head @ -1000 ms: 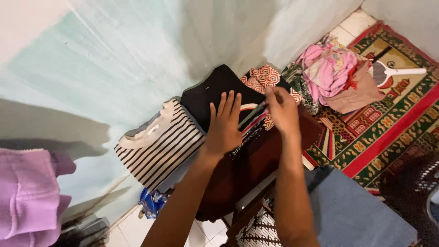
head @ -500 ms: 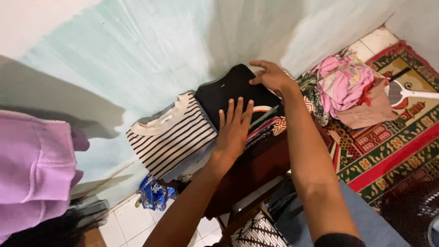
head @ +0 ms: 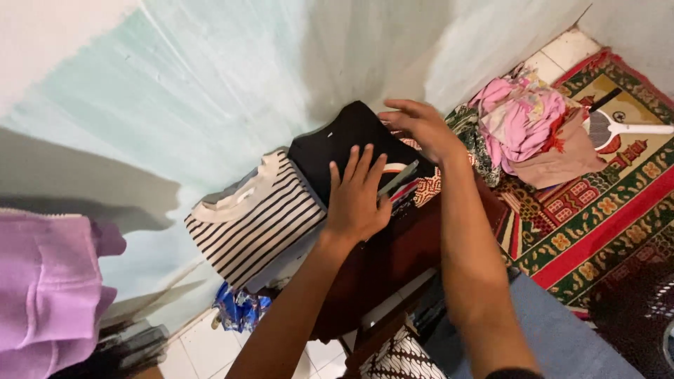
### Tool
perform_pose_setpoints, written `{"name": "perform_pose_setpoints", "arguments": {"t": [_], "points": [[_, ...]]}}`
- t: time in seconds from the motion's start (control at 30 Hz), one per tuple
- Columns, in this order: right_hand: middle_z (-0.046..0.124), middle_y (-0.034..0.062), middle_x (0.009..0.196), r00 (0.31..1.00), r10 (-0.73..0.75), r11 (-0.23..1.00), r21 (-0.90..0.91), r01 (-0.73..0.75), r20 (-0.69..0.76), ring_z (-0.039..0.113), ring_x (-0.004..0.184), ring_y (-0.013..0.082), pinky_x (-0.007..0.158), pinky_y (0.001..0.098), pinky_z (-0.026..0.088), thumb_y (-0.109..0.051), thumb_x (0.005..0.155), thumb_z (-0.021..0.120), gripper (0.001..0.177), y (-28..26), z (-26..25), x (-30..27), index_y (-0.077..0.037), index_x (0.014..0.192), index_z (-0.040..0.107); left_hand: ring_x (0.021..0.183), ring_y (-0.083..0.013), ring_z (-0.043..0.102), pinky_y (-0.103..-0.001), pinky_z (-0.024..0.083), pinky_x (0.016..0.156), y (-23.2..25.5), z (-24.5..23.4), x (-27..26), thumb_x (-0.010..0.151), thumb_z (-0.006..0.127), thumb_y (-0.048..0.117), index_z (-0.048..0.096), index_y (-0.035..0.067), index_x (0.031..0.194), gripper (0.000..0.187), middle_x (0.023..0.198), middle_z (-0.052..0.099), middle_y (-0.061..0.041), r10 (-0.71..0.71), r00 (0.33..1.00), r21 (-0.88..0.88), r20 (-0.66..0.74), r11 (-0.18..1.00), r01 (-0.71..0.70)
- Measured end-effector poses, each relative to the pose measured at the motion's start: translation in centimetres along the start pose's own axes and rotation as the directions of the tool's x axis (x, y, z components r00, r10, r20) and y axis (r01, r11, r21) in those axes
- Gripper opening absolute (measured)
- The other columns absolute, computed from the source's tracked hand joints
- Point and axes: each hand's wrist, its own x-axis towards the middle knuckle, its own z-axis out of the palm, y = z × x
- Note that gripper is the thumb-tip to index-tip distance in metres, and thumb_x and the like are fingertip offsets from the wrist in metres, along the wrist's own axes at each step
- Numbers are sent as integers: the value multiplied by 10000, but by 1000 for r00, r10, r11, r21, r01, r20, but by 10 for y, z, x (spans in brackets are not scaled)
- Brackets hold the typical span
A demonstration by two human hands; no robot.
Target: The person folds a black t-shirt on a wooden table and then places it on a stack of other folded clothes.
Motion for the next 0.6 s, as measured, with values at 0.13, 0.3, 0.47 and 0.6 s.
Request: {"name": "perform_pose_setpoints", "arguments": {"t": [0.13,0.3,0.47,0.6], "points": [[703,148,1294,972,-43,967,234,99,-232,676,1234,276,1074,432,522,-287,1083,579,447,-2,15,-59,-91,1485,603,1581,-377,363,-773,172,1223,-13,6,35,1097,541,309,531,187,1576,495,1627,510,-123,191,976,-50,-107,979,-197],[703,147,1362,906,-50,967,208,150,-421,596,1293,325,1149,530,351,-532,1111,428,582,88,17,-76,-121,1468,632,1592,-299,369,-738,151,1264,-23,31,43,1134,364,511,386,399,1639,518,1680,460,-24,236,952,148,195,952,-267],[666,267,1369,736,-243,913,108,394,-632,555,1362,369,1235,487,342,-364,1176,407,528,138,41,-81,38,1428,638,1584,-372,362,-752,145,1250,-17,29,36,963,667,384,430,358,1635,713,1675,464,-89,290,944,243,157,915,-321],[541,298,1531,727,-255,929,45,366,-638,419,1497,438,1291,527,232,-447,1177,338,628,148,65,-90,30,1536,531,1600,-384,325,-749,112,1256,-21,32,40,901,716,326,402,356,1657,819,1689,446,-96,277,939,215,203,923,-318]]}}
